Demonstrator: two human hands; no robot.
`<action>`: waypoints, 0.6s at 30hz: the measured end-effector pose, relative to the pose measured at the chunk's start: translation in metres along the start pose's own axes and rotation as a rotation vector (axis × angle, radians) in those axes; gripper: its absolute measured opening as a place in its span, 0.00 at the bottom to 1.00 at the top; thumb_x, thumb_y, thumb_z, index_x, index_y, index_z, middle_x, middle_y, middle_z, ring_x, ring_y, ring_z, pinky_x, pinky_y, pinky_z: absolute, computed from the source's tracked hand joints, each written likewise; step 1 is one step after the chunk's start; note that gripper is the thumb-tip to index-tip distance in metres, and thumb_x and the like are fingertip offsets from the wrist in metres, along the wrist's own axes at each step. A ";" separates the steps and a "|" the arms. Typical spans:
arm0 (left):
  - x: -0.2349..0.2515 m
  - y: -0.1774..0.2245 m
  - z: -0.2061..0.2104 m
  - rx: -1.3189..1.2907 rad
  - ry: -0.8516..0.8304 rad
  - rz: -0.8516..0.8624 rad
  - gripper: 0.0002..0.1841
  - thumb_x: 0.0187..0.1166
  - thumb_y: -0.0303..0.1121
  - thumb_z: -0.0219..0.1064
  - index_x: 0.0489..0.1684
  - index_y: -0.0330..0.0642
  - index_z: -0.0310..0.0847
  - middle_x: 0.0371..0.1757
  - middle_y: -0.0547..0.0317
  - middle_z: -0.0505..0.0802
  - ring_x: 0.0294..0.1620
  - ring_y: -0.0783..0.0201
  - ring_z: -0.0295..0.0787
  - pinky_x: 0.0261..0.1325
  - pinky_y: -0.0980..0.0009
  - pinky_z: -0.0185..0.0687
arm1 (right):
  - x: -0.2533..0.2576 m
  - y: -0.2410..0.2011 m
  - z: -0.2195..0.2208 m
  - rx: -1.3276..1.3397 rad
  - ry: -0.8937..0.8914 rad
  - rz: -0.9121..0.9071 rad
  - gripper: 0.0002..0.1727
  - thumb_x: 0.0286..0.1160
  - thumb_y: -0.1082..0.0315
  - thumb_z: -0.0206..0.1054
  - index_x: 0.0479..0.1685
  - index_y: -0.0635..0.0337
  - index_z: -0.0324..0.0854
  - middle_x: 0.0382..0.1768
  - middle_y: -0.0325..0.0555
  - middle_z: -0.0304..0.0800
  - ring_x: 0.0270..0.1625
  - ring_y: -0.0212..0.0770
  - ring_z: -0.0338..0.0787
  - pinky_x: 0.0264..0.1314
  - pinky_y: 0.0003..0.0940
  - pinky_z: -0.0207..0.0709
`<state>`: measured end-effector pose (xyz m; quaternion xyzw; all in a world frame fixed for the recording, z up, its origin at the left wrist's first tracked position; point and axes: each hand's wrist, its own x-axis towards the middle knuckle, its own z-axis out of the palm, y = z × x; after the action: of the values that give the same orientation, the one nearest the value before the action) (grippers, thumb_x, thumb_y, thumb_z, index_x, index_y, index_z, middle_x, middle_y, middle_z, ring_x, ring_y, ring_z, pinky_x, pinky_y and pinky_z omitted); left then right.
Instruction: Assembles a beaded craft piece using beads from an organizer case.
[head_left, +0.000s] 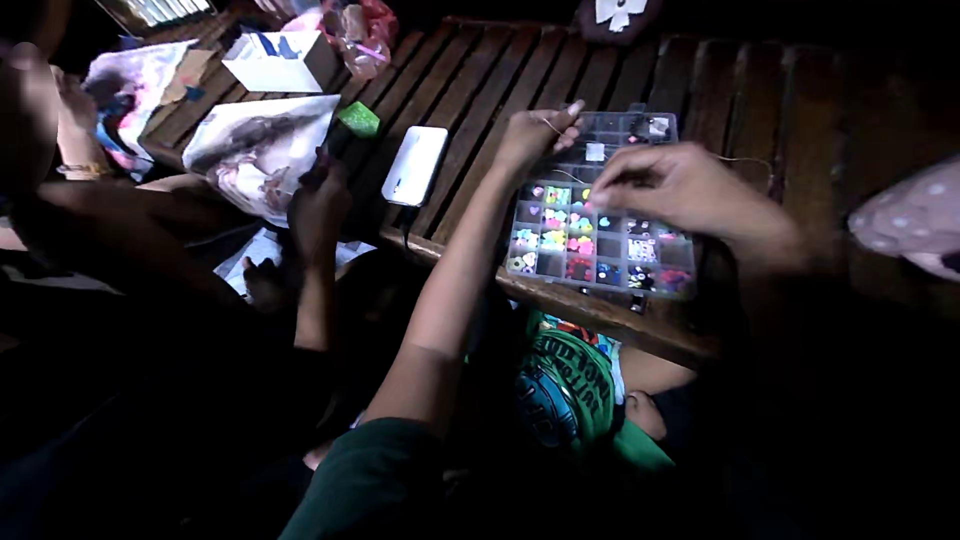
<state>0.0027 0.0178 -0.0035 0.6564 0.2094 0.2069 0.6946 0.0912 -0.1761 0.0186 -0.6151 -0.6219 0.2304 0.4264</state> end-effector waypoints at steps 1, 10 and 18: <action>0.000 0.001 -0.001 0.020 -0.010 0.002 0.13 0.90 0.32 0.59 0.41 0.32 0.85 0.26 0.67 0.87 0.25 0.79 0.80 0.34 0.81 0.79 | 0.002 0.002 0.005 -0.007 -0.116 0.002 0.04 0.71 0.71 0.72 0.37 0.63 0.88 0.41 0.38 0.87 0.39 0.21 0.83 0.44 0.16 0.79; -0.003 0.005 -0.002 0.065 -0.084 -0.027 0.17 0.92 0.35 0.57 0.34 0.36 0.86 0.21 0.70 0.85 0.21 0.80 0.77 0.29 0.83 0.74 | 0.001 0.005 0.009 -0.093 -0.079 0.056 0.04 0.74 0.71 0.72 0.41 0.60 0.88 0.42 0.42 0.85 0.36 0.29 0.79 0.39 0.25 0.75; -0.012 0.012 0.004 -0.007 -0.312 -0.046 0.17 0.93 0.34 0.52 0.34 0.40 0.83 0.19 0.73 0.80 0.18 0.82 0.70 0.25 0.87 0.69 | 0.005 0.015 0.015 -0.146 0.418 0.101 0.20 0.79 0.66 0.71 0.66 0.62 0.75 0.41 0.46 0.79 0.33 0.31 0.75 0.34 0.24 0.70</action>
<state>-0.0057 0.0084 0.0094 0.6732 0.1132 0.0874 0.7255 0.0885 -0.1658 -0.0005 -0.7090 -0.5035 0.0733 0.4884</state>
